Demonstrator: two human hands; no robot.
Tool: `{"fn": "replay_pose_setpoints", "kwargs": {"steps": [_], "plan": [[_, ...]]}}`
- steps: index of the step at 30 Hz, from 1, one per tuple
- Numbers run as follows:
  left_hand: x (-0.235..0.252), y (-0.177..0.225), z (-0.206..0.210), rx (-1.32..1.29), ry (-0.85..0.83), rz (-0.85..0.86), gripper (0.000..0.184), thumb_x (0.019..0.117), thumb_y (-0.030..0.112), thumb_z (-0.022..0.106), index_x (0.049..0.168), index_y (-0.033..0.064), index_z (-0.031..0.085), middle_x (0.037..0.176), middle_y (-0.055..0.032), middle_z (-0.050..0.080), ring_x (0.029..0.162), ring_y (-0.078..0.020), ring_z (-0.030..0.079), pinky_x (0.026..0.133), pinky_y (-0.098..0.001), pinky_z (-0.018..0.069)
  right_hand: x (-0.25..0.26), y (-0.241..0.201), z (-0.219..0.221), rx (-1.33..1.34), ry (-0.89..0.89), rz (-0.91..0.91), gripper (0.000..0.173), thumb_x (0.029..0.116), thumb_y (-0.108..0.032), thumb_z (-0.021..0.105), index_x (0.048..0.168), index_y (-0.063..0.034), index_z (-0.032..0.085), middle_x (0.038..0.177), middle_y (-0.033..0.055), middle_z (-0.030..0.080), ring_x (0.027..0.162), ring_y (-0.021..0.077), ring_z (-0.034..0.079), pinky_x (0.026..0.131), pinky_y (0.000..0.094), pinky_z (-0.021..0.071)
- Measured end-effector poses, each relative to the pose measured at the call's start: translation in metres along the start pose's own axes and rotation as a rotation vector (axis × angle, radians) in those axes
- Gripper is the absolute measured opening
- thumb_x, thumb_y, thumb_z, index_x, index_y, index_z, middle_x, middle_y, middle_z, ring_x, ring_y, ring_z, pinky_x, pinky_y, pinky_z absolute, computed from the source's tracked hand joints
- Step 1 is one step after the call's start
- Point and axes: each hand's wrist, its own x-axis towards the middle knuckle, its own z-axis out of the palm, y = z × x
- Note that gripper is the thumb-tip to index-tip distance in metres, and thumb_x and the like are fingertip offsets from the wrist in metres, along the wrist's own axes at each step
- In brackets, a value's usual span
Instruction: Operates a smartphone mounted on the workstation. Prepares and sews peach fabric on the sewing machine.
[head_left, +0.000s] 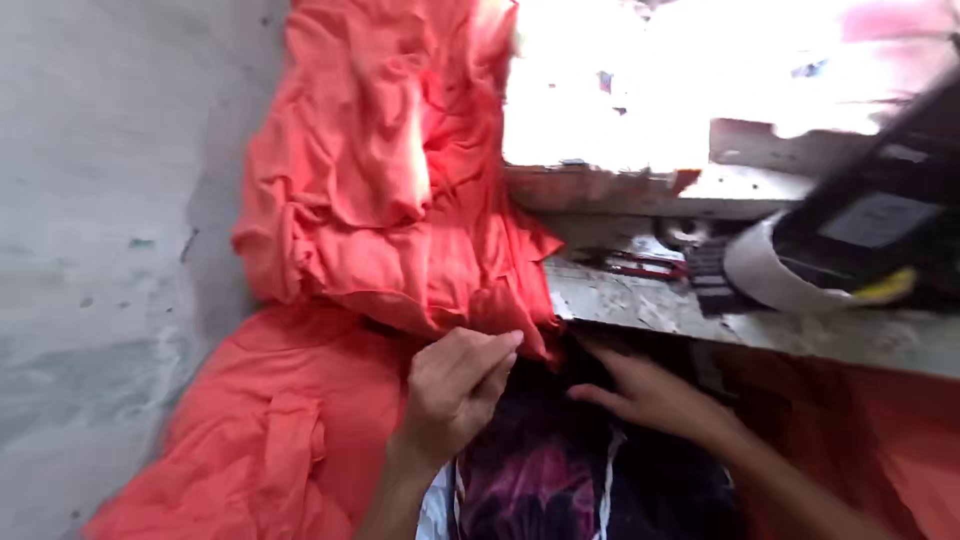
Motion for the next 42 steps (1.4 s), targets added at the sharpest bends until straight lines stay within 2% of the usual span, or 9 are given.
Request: {"fn": "replay_pose_setpoints", "kwargs": {"steps": [5,9,14,18,23,25,29,35,42], "plan": [[0.026,-0.010,-0.007,0.316,0.097,-0.239,0.023,0.0987,0.015,0.060,0.099,0.0017,0.079,0.098,-0.0142,0.077,0.095,-0.0221,0.073,0.091,-0.0355,0.0564,0.051,-0.053,0.074,0.508,0.312,0.182,0.028,0.0970,-0.027,0.063,0.092,-0.0003,0.072,0.083,0.0026,0.071,0.080,0.0033,0.068,0.076,0.0254,0.0574],[0.064,-0.068,-0.021,0.631,-0.178,-0.378,0.049,0.0996,0.041,0.059,0.137,0.0092,0.064,0.130,-0.0220,0.065,0.123,-0.0438,0.058,0.101,-0.0645,0.0427,0.026,-0.057,0.074,0.452,0.402,0.185,0.024,0.0972,-0.026,0.062,0.103,-0.0036,0.069,0.084,-0.0019,0.072,0.075,0.0001,0.069,0.069,0.0201,0.0591],[0.085,-0.105,-0.039,0.695,-0.116,-0.512,0.061,0.0965,0.054,0.061,0.137,0.0085,0.064,0.123,-0.0314,0.062,0.118,-0.0554,0.054,0.097,-0.0761,0.0365,0.012,-0.053,0.072,0.252,0.517,0.043,0.035,0.0986,-0.025,0.064,0.124,-0.0007,0.062,0.084,0.0028,0.075,0.071,0.0057,0.072,0.065,0.0251,0.0618],[0.084,-0.106,-0.035,0.582,-0.065,-0.462,0.069,0.0995,0.046,0.058,0.135,-0.0127,0.057,0.128,-0.0387,0.061,0.125,-0.0571,0.055,0.109,-0.0698,0.0352,0.009,-0.058,0.075,-0.028,0.578,0.035,0.029,0.0982,-0.021,0.065,0.121,-0.0025,0.066,0.098,0.0084,0.075,0.081,0.0179,0.075,0.068,0.0369,0.0627],[0.072,-0.106,-0.035,0.618,-0.108,-0.401,0.070,0.1034,0.048,0.047,0.142,-0.0107,0.051,0.137,-0.0403,0.054,0.132,-0.0605,0.047,0.109,-0.0758,0.0270,-0.015,-0.037,0.009,-0.396,1.169,0.031,0.014,0.1010,-0.020,0.062,0.105,-0.0092,0.069,0.115,0.0104,0.070,0.110,0.0144,0.066,0.095,0.0276,0.0548],[0.070,-0.108,-0.035,0.632,-0.139,-0.391,0.068,0.1036,0.049,0.047,0.141,-0.0074,0.055,0.133,-0.0394,0.057,0.129,-0.0608,0.049,0.108,-0.0760,0.0280,-0.030,-0.023,-0.034,-0.401,1.347,0.117,0.019,0.0998,-0.019,0.060,0.110,-0.0026,0.063,0.116,0.0128,0.067,0.105,0.0128,0.065,0.089,0.0280,0.0552],[0.069,-0.112,-0.034,0.635,-0.145,-0.397,0.067,0.1041,0.050,0.046,0.139,-0.0064,0.057,0.131,-0.0391,0.058,0.128,-0.0601,0.050,0.107,-0.0755,0.0297,-0.050,-0.013,-0.103,-0.016,1.145,0.289,0.058,0.0935,-0.019,0.061,0.146,-0.0020,0.044,0.142,0.0149,0.054,0.119,0.0186,0.059,0.090,0.0345,0.0543],[0.065,-0.122,-0.034,0.615,-0.108,-0.376,0.066,0.1041,0.051,0.047,0.143,-0.0008,0.057,0.134,-0.0342,0.060,0.128,-0.0547,0.053,0.109,-0.0721,0.0307,-0.054,-0.016,-0.144,0.314,0.771,0.363,0.041,0.0952,-0.013,0.062,0.136,-0.0107,0.056,0.122,0.0042,0.069,0.105,0.0123,0.069,0.088,0.0320,0.0598],[0.070,-0.118,-0.032,0.600,-0.082,-0.399,0.057,0.1034,0.044,0.052,0.136,-0.0022,0.063,0.133,-0.0328,0.061,0.129,-0.0541,0.053,0.108,-0.0700,0.0340,-0.042,-0.014,-0.143,-0.629,1.044,0.229,0.070,0.0996,-0.044,0.061,0.153,-0.0041,0.041,0.125,0.0191,0.062,0.086,0.0224,0.065,0.062,0.0358,0.0546]]}}
